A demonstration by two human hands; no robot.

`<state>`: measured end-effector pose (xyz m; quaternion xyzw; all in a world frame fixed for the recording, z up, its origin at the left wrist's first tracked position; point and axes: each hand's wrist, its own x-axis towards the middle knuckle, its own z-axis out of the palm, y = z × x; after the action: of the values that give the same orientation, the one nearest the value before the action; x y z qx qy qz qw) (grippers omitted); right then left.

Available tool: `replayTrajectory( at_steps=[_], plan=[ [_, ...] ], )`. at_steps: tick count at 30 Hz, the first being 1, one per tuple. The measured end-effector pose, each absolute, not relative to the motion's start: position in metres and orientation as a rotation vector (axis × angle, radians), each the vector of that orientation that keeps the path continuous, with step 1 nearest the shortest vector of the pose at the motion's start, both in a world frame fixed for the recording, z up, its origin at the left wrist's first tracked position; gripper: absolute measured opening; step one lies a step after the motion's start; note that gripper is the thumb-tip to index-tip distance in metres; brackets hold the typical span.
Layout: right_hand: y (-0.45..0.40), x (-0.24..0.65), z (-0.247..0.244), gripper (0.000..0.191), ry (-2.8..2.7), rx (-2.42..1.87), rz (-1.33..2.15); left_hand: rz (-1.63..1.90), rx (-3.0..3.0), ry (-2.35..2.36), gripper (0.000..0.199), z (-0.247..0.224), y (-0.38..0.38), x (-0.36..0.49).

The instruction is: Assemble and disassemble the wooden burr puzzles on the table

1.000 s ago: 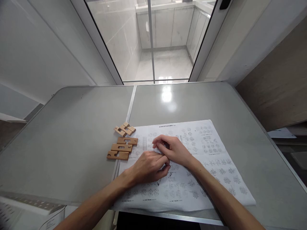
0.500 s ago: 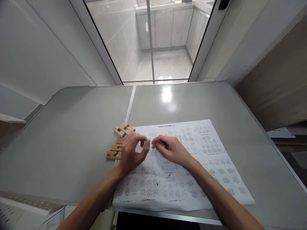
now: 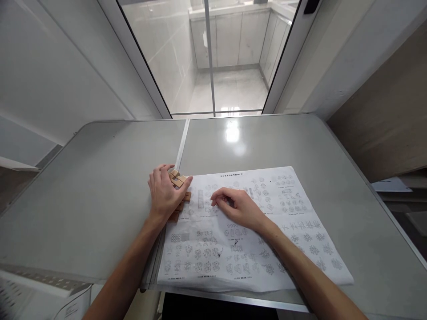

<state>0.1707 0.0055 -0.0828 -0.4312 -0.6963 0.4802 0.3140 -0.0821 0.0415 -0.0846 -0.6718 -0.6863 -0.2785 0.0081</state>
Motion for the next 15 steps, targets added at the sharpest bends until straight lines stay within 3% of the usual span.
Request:
replayTrajectory(
  at_steps=[15],
  plan=[
    [0.006,0.171,-0.082,0.018,-1.836,-1.149,1.265,-0.741,-2.12,-2.227,0.061,-0.088,0.046,-0.093]
  ],
)
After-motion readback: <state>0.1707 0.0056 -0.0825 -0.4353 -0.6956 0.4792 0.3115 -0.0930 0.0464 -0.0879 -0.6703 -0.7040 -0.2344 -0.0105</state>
